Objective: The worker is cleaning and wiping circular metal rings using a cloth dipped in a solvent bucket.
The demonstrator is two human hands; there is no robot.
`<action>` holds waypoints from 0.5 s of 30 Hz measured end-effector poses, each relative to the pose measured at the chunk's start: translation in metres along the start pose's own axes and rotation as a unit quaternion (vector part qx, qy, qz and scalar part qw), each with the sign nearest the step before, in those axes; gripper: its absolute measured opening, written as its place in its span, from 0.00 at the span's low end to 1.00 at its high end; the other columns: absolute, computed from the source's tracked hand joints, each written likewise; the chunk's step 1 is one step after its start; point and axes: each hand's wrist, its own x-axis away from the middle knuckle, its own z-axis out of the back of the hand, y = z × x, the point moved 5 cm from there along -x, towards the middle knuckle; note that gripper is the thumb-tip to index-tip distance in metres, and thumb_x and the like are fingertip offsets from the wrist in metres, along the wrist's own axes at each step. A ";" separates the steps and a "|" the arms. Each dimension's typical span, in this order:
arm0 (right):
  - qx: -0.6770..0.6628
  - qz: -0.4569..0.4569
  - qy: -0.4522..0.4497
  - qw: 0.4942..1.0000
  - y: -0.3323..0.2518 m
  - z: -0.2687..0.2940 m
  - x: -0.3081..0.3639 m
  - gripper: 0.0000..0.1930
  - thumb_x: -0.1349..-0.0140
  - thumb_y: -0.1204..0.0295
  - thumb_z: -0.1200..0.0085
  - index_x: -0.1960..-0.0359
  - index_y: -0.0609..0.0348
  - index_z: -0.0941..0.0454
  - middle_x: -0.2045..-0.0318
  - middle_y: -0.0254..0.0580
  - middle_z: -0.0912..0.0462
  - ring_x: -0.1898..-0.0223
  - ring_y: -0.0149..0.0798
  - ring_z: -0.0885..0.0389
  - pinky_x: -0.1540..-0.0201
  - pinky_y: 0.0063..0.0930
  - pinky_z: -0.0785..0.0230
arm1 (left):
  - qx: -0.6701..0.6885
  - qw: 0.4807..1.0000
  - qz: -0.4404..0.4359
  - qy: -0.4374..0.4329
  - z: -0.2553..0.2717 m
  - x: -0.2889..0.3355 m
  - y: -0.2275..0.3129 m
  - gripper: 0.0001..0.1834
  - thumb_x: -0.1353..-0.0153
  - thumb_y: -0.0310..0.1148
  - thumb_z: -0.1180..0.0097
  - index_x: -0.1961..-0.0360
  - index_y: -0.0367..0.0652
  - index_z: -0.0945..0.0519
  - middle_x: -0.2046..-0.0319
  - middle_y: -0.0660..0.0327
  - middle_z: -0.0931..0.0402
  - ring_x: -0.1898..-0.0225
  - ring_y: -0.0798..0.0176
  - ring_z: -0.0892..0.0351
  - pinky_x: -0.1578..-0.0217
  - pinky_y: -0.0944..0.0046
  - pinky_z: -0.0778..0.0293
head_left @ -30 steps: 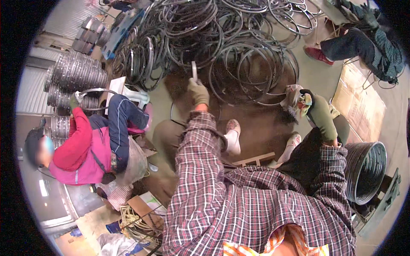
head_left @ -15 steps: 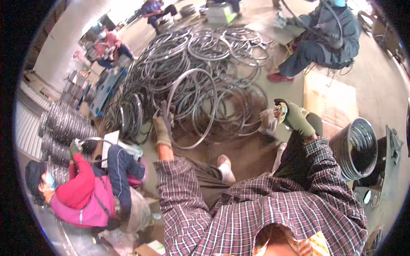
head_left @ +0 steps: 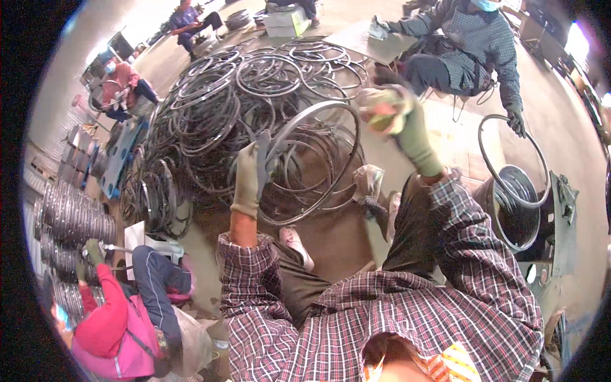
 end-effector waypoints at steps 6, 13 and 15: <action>0.581 0.271 -0.320 0.698 0.036 -0.091 0.016 0.30 0.58 0.76 0.45 0.46 0.54 0.25 0.56 0.45 0.22 0.54 0.48 0.22 0.54 0.38 0.29 | 0.047 0.993 -0.013 -0.105 -0.064 0.019 0.005 0.17 0.28 0.43 0.54 0.57 0.42 0.18 0.73 0.67 0.21 0.70 0.76 0.23 0.70 0.73 0.25; 0.372 -0.002 -0.091 0.924 0.051 0.029 0.011 0.10 0.38 0.69 0.45 0.61 0.62 0.20 0.73 0.42 0.18 0.72 0.37 0.20 0.65 0.29 0.29 | -0.166 0.964 -0.080 -0.192 -0.050 0.042 0.025 0.18 0.35 0.31 0.49 0.46 0.35 0.25 0.56 0.50 0.19 0.55 0.52 0.19 0.51 0.61 0.28; 0.300 0.030 -0.034 0.953 0.044 0.040 0.000 0.09 0.33 0.72 0.51 0.62 0.65 0.21 0.73 0.35 0.20 0.70 0.27 0.25 0.65 0.24 0.30 | -0.099 0.972 -0.043 -0.206 -0.024 0.050 -0.003 0.19 0.35 0.32 0.48 0.45 0.35 0.25 0.57 0.54 0.18 0.57 0.57 0.19 0.52 0.63 0.28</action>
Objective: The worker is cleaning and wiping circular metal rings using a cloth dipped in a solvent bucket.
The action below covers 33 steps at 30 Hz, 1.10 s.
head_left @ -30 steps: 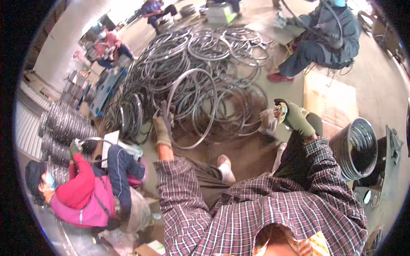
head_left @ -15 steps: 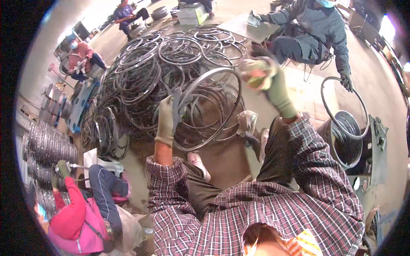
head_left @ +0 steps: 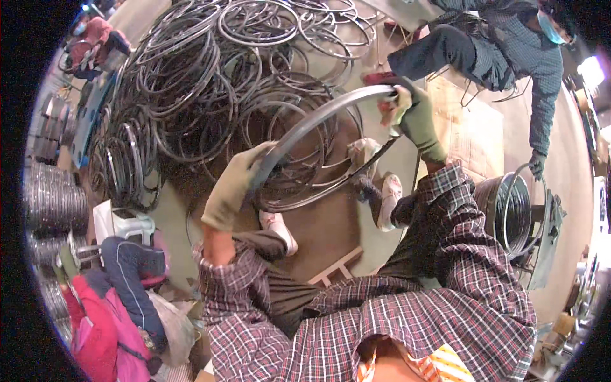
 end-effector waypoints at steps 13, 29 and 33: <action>-0.093 -0.051 0.156 0.982 0.035 0.027 -0.021 0.11 0.38 0.77 0.48 0.55 0.64 0.22 0.66 0.38 0.18 0.69 0.32 0.18 0.67 0.28 0.22 | 0.326 0.939 0.011 0.110 -0.001 -0.003 0.046 0.11 0.30 0.33 0.54 0.57 0.35 0.24 0.79 0.70 0.33 0.85 0.80 0.40 0.86 0.77 0.45; 0.168 0.007 0.124 0.978 0.016 0.039 -0.006 0.12 0.49 0.65 0.36 0.65 0.55 0.22 0.71 0.49 0.19 0.67 0.53 0.20 0.65 0.40 0.29 | 0.250 0.964 -0.042 0.082 -0.010 0.014 0.024 0.18 0.36 0.43 0.43 0.56 0.38 0.25 0.75 0.65 0.28 0.80 0.76 0.32 0.81 0.75 0.38; 0.171 0.023 0.139 0.975 0.003 0.029 -0.004 0.11 0.50 0.65 0.38 0.67 0.54 0.22 0.70 0.46 0.20 0.66 0.52 0.20 0.64 0.40 0.30 | 0.332 0.941 0.031 0.050 -0.023 0.001 0.033 0.19 0.37 0.45 0.41 0.57 0.40 0.25 0.75 0.67 0.30 0.80 0.74 0.32 0.81 0.74 0.37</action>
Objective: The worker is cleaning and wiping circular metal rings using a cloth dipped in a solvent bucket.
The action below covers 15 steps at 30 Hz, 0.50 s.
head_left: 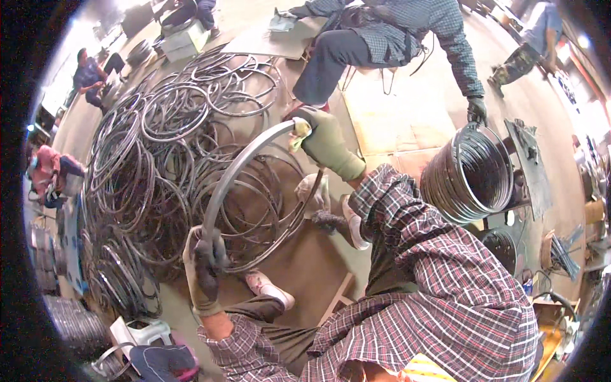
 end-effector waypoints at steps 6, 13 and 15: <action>0.130 0.146 -0.073 0.978 -0.045 -0.019 0.007 0.10 0.51 0.68 0.42 0.65 0.49 0.19 0.65 0.38 0.18 0.62 0.46 0.19 0.60 0.41 0.30 | -0.361 0.932 -0.001 -0.037 -0.031 -0.018 -0.002 0.13 0.35 0.31 0.47 0.52 0.39 0.25 0.73 0.70 0.29 0.72 0.77 0.32 0.70 0.74 0.34; 0.152 0.438 -0.227 0.856 -0.109 -0.070 0.053 0.19 0.53 0.70 0.41 0.56 0.52 0.19 0.58 0.40 0.18 0.56 0.45 0.20 0.52 0.38 0.28 | -0.257 0.965 -0.044 -0.005 -0.051 -0.030 -0.037 0.14 0.28 0.33 0.56 0.59 0.32 0.24 0.75 0.67 0.27 0.74 0.76 0.35 0.74 0.72 0.35; 0.126 0.335 -0.229 0.905 -0.047 -0.064 0.037 0.18 0.53 0.68 0.41 0.56 0.52 0.18 0.58 0.42 0.18 0.55 0.47 0.20 0.51 0.39 0.28 | -0.245 0.969 -0.031 -0.014 -0.061 -0.029 -0.030 0.14 0.28 0.33 0.56 0.59 0.32 0.24 0.76 0.67 0.28 0.75 0.77 0.35 0.75 0.72 0.36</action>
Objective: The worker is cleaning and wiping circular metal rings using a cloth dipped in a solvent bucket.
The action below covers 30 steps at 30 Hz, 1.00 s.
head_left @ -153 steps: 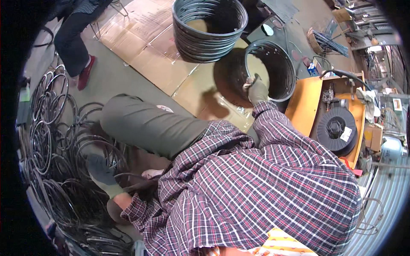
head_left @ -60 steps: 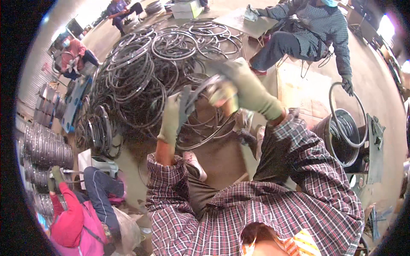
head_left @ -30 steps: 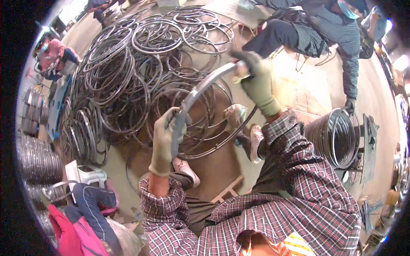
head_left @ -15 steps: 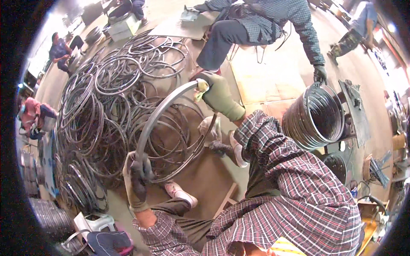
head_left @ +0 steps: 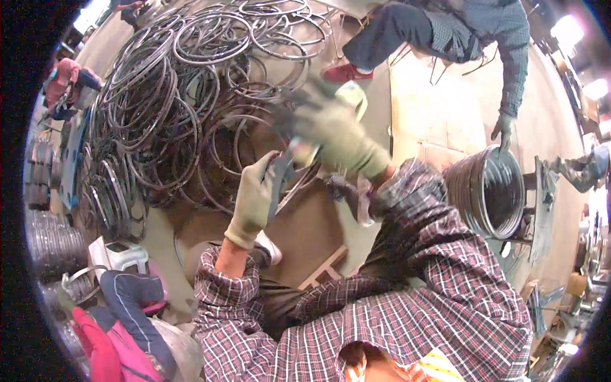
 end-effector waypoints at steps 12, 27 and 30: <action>-0.018 -0.008 -0.073 0.997 -0.043 0.015 -0.011 0.16 0.53 0.69 0.42 0.60 0.56 0.18 0.55 0.41 0.20 0.48 0.50 0.23 0.48 0.38 0.29 | -0.143 0.983 -0.107 0.047 0.010 0.012 -0.022 0.15 0.29 0.32 0.58 0.58 0.32 0.22 0.75 0.67 0.26 0.74 0.76 0.33 0.73 0.73 0.35; 0.016 -0.107 0.072 0.991 0.011 0.027 0.008 0.17 0.57 0.69 0.38 0.61 0.53 0.17 0.63 0.45 0.17 0.59 0.52 0.19 0.53 0.42 0.28 | 0.092 0.985 0.142 -0.038 0.005 0.028 0.005 0.20 0.28 0.45 0.56 0.64 0.38 0.22 0.78 0.72 0.32 0.77 0.79 0.38 0.77 0.75 0.41; -0.074 -0.245 0.148 0.955 0.070 0.029 0.022 0.16 0.54 0.72 0.37 0.61 0.58 0.16 0.59 0.48 0.16 0.55 0.50 0.19 0.53 0.37 0.27 | 0.109 0.990 0.083 -0.022 0.030 0.039 0.015 0.22 0.29 0.48 0.54 0.71 0.41 0.24 0.81 0.71 0.33 0.82 0.79 0.39 0.82 0.75 0.45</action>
